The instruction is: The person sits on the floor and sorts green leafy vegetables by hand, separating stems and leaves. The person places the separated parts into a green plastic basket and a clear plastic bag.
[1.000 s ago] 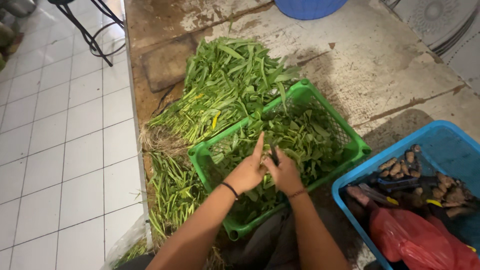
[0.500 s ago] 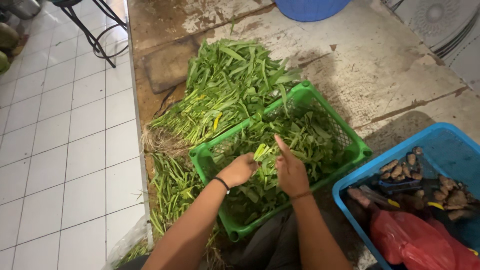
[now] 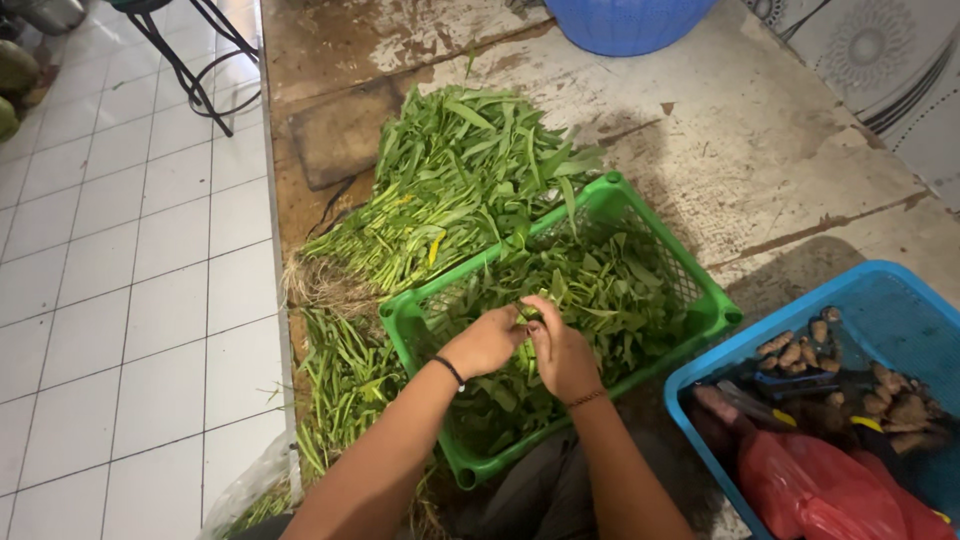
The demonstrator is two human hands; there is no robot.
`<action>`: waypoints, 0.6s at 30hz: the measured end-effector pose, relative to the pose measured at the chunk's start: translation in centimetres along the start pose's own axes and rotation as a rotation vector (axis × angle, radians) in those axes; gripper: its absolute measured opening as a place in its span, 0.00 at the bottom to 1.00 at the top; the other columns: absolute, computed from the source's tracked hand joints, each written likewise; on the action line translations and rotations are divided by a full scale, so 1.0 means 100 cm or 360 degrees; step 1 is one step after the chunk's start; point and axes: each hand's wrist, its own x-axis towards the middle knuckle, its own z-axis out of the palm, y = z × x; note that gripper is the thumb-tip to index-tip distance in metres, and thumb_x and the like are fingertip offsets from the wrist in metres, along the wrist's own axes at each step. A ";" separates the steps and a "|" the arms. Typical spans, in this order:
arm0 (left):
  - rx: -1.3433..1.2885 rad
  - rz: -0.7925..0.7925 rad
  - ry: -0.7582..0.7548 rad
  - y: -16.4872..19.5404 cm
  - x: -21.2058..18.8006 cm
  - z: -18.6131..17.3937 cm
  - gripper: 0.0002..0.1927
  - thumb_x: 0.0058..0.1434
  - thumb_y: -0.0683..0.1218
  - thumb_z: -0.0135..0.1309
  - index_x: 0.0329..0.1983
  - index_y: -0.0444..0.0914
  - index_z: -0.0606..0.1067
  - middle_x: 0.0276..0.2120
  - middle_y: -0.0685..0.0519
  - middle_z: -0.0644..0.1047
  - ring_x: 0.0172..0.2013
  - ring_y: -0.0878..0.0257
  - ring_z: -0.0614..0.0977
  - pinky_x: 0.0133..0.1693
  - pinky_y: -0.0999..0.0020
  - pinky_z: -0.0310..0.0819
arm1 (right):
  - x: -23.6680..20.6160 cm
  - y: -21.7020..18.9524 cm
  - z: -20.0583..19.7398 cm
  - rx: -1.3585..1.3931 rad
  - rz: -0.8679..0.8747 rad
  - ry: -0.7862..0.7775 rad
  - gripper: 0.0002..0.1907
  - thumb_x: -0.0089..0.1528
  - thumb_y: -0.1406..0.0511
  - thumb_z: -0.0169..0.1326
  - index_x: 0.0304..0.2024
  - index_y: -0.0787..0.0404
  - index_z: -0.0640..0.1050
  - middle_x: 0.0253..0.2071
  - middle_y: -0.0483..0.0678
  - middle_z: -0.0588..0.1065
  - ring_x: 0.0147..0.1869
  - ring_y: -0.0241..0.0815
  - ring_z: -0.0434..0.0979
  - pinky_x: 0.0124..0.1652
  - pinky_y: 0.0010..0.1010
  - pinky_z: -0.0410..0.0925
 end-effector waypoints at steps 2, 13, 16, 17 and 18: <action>-0.0050 -0.0112 -0.0038 0.002 -0.003 0.001 0.18 0.66 0.48 0.50 0.48 0.26 0.72 0.39 0.31 0.79 0.42 0.40 0.82 0.45 0.53 0.74 | 0.000 0.005 0.004 0.0017 0.0014 0.0009 0.18 0.70 0.61 0.43 0.63 0.52 0.67 0.28 0.52 0.78 0.26 0.52 0.76 0.28 0.42 0.67; -0.0605 0.0068 0.0029 -0.019 0.003 0.028 0.11 0.70 0.43 0.49 0.51 0.32 0.73 0.35 0.48 0.76 0.37 0.58 0.76 0.41 0.62 0.73 | 0.006 0.029 0.002 0.0253 0.0289 0.0220 0.12 0.70 0.60 0.43 0.49 0.61 0.71 0.27 0.48 0.75 0.25 0.42 0.74 0.29 0.36 0.67; -0.1121 -0.0260 -0.0053 -0.034 0.019 0.028 0.22 0.69 0.45 0.52 0.66 0.38 0.65 0.36 0.50 0.74 0.37 0.60 0.73 0.40 0.63 0.69 | 0.008 0.026 -0.014 0.0631 0.0489 0.0227 0.18 0.75 0.55 0.39 0.57 0.59 0.72 0.24 0.50 0.72 0.25 0.38 0.70 0.29 0.32 0.65; -0.1337 -0.0363 -0.0076 -0.041 0.025 0.028 0.29 0.68 0.45 0.53 0.72 0.41 0.62 0.37 0.51 0.74 0.37 0.60 0.73 0.41 0.64 0.68 | 0.010 0.025 -0.019 0.0805 0.0477 0.0183 0.21 0.74 0.53 0.38 0.64 0.55 0.67 0.25 0.47 0.69 0.25 0.36 0.69 0.28 0.31 0.65; -0.1399 -0.0434 -0.0054 -0.050 0.031 0.029 0.31 0.68 0.48 0.50 0.73 0.41 0.61 0.42 0.52 0.75 0.41 0.61 0.75 0.43 0.64 0.70 | 0.010 0.024 -0.024 0.0979 0.0469 0.0137 0.25 0.73 0.52 0.38 0.70 0.51 0.62 0.25 0.44 0.66 0.24 0.35 0.68 0.27 0.31 0.64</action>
